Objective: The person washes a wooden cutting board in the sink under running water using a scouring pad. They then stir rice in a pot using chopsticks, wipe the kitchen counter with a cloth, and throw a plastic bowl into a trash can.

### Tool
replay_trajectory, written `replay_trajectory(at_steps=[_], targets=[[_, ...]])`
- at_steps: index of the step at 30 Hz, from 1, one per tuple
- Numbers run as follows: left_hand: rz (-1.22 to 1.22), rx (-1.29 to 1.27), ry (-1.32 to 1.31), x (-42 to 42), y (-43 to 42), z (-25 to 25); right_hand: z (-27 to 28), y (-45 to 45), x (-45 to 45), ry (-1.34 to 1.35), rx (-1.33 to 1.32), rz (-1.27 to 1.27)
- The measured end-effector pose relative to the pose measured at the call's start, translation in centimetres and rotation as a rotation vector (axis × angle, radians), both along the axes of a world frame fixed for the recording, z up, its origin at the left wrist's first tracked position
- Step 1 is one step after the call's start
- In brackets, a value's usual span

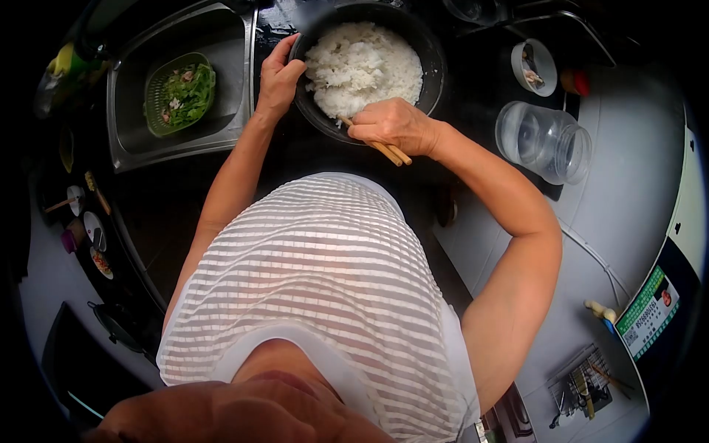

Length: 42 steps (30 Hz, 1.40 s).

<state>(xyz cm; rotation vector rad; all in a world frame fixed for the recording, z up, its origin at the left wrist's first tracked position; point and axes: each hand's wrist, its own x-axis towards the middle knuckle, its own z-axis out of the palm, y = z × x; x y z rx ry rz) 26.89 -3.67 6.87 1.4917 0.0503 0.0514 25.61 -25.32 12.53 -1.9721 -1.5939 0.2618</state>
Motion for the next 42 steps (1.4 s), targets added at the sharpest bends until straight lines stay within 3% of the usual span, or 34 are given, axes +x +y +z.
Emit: replay_trajectory(at_steps=[8, 16, 20, 22, 24, 26, 28, 30, 34, 36, 38, 42], targets=[[-0.008, 0.016, 0.040, -0.1, 0.4, 0.4, 0.1, 0.9, 3.2, -0.066, 0.005, -0.016], [0.091, 0.036, -0.025, -1.7, -0.5, -0.5, 0.4, -0.3, 4.4, 0.056, 0.122, -0.259], [0.143, 0.042, 0.011, -4.6, -1.8, -0.3, 0.4, -1.1, 4.1, 0.296, 0.223, -0.470], [0.180, -0.044, 0.057, -6.1, -2.7, 0.3, 0.7, -1.5, 3.8, 0.579, 0.266, -0.635], [0.144, -0.013, 0.154, -7.6, -2.7, 1.6, 2.4, -1.7, 3.6, 0.634, 0.216, -0.700], [0.125, -0.068, 0.139, -8.5, -2.2, 0.7, 4.9, -1.4, 3.2, 0.848, 0.362, -0.812], [0.121, -0.127, 0.171, -8.3, -1.1, 0.3, 6.3, -1.6, 2.6, 0.808, 0.282, -0.879], [0.125, -0.176, 0.157, -6.3, 0.0, 0.8, 6.4, -1.6, 1.2, 0.918, 0.367, -0.975], [-0.029, -0.098, 0.095, -1.0, 1.0, 1.1, 5.3, -2.0, -1.3, 0.915, 0.383, -1.057], [-0.124, -0.224, 0.140, -0.2, 0.6, -0.7, 5.6, -2.4, -1.8, 0.843, 0.430, -1.144], [-0.014, -0.348, 0.190, -1.4, -0.6, 1.0, 6.6, -2.7, -1.9, 0.745, 0.509, -1.180], [0.069, -0.180, 0.128, -5.6, -2.1, -0.5, 7.7, -3.1, -2.5, 0.614, 0.593, -1.293]])
